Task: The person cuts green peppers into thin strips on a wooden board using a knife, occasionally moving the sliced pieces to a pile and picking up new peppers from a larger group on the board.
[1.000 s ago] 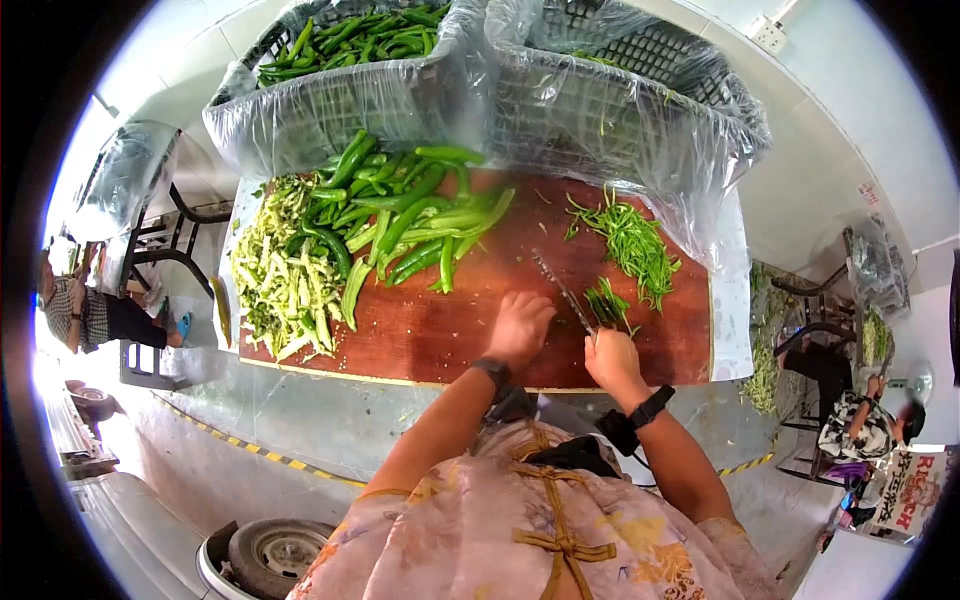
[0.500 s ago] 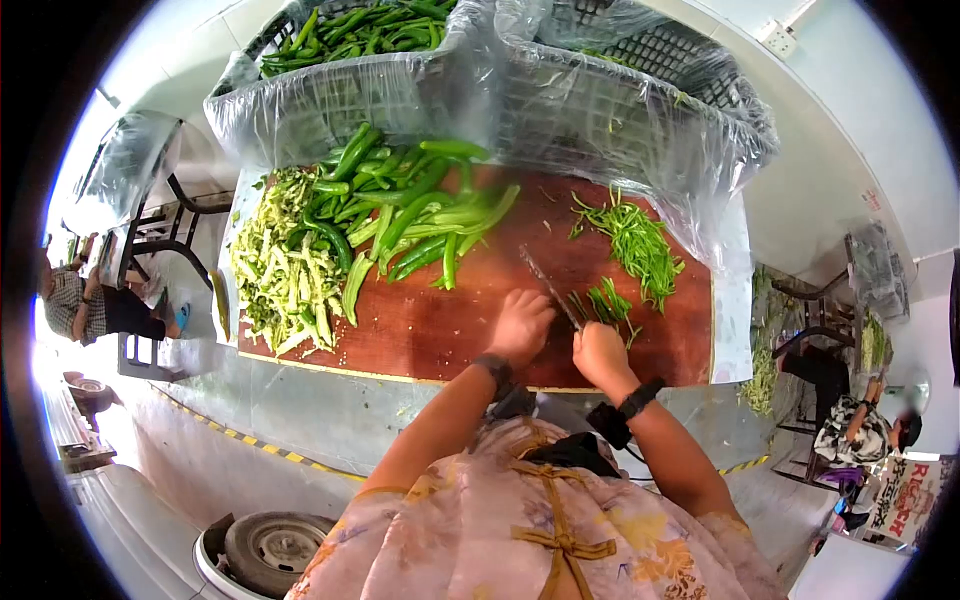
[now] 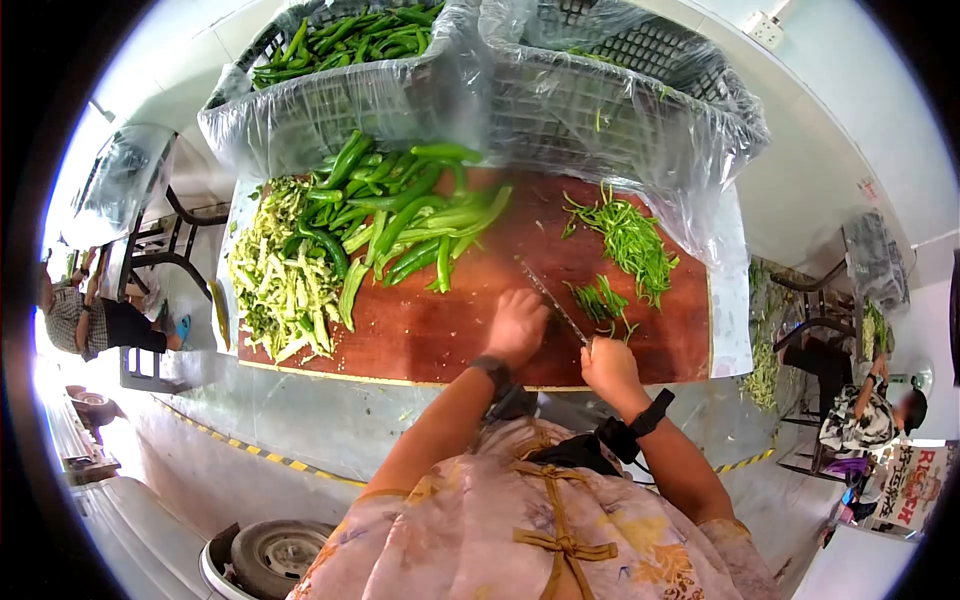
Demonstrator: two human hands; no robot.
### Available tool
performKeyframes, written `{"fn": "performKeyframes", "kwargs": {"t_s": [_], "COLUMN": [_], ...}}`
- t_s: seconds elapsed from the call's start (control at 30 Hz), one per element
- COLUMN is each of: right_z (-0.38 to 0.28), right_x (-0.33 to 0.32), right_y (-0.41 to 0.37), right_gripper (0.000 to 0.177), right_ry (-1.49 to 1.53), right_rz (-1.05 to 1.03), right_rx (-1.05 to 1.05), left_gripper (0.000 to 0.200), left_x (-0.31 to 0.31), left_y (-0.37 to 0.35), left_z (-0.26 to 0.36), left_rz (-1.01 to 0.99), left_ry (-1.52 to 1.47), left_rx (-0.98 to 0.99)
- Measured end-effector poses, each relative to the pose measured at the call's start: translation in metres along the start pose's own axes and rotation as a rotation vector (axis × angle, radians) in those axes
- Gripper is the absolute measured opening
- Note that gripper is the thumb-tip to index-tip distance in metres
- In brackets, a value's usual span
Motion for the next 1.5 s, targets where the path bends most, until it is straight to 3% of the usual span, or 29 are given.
{"fn": "performKeyframes", "kwargs": {"t_s": [0.23,0.33,0.57,0.8,1.13,1.5], "right_z": [-0.002,-0.005,-0.003,-0.005,-0.011,0.002], "right_x": [0.001,0.019,0.009,-0.002,0.009,0.012], "right_y": [0.008,0.028,0.043,0.001,0.019,0.027], "right_gripper": [0.025,0.025,0.027,0.026,0.024,0.025], "right_ry": [0.024,-0.025,0.018,-0.007,-0.030,0.038], "right_rz": [-0.058,-0.029,0.109,0.005,-0.058,0.090], "right_rx": [-0.042,-0.004,0.049,0.003,0.033,0.059], "left_gripper": [0.008,0.014,0.015,0.008,0.005,0.010], "left_x": [0.000,0.001,0.002,0.002,0.000,-0.003], "left_y": [0.000,-0.003,-0.002,-0.001,-0.001,0.000], "left_z": [-0.001,-0.003,-0.001,0.000,-0.003,0.000], "left_rz": [0.038,-0.052,0.047,0.035,0.063,0.062], "left_ry": [-0.004,-0.031,-0.054,-0.012,-0.060,-0.099], "left_rx": [0.019,-0.033,0.020,-0.015,-0.004,0.023]}}
Point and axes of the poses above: each hand's wrist, its own y-axis towards the middle knuckle, its own x-axis out of the palm, z = x × y, the point moved 2 cm from there along y, towards the middle knuckle
